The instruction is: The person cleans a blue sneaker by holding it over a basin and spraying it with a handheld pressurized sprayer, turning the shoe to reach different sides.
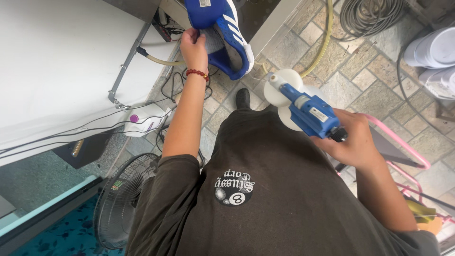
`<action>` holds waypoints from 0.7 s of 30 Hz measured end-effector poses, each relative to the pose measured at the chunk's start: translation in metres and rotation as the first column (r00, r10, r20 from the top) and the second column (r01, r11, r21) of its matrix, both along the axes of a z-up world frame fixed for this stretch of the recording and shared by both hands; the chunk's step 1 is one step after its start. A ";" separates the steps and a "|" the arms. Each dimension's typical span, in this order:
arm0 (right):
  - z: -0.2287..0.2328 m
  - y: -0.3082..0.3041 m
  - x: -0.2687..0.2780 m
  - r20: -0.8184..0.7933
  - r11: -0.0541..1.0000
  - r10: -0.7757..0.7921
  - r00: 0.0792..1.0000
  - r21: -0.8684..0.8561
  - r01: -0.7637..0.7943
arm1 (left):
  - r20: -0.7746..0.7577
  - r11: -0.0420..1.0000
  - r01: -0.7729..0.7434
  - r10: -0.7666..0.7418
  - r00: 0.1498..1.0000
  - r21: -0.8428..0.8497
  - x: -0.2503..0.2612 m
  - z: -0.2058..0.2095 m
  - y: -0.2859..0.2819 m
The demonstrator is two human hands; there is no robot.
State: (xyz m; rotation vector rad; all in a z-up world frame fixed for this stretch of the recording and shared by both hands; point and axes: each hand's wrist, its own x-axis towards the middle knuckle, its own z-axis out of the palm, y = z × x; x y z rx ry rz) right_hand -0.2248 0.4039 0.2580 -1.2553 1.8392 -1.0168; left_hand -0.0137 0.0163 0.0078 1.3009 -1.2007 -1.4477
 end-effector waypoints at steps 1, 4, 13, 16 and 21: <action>-0.001 0.003 -0.003 -0.003 1.000 0.009 1.000 -0.001 -0.009 | 0.144 0.996 0.032 -0.021 0.989 -0.078 -0.002 0.000 0.000; -0.007 0.010 -0.006 -0.016 0.998 -0.031 0.999 -0.049 0.030 | 0.427 0.993 0.078 -0.031 0.903 -0.093 0.001 0.003 -0.001; -0.021 0.022 -0.023 -0.066 0.983 -0.171 0.983 -0.072 0.166 | 0.685 0.967 0.182 -0.010 0.729 -0.179 0.031 -0.037 -0.025; -0.025 0.026 -0.032 -0.032 0.987 -0.153 0.988 -0.051 0.152 | 0.647 0.980 0.156 -0.040 0.761 -0.123 0.027 -0.025 -0.018; -0.024 0.034 -0.047 -0.061 0.998 -0.058 0.996 -0.023 0.057 | 0.418 0.993 0.007 -0.058 0.907 0.122 0.018 -0.001 -0.006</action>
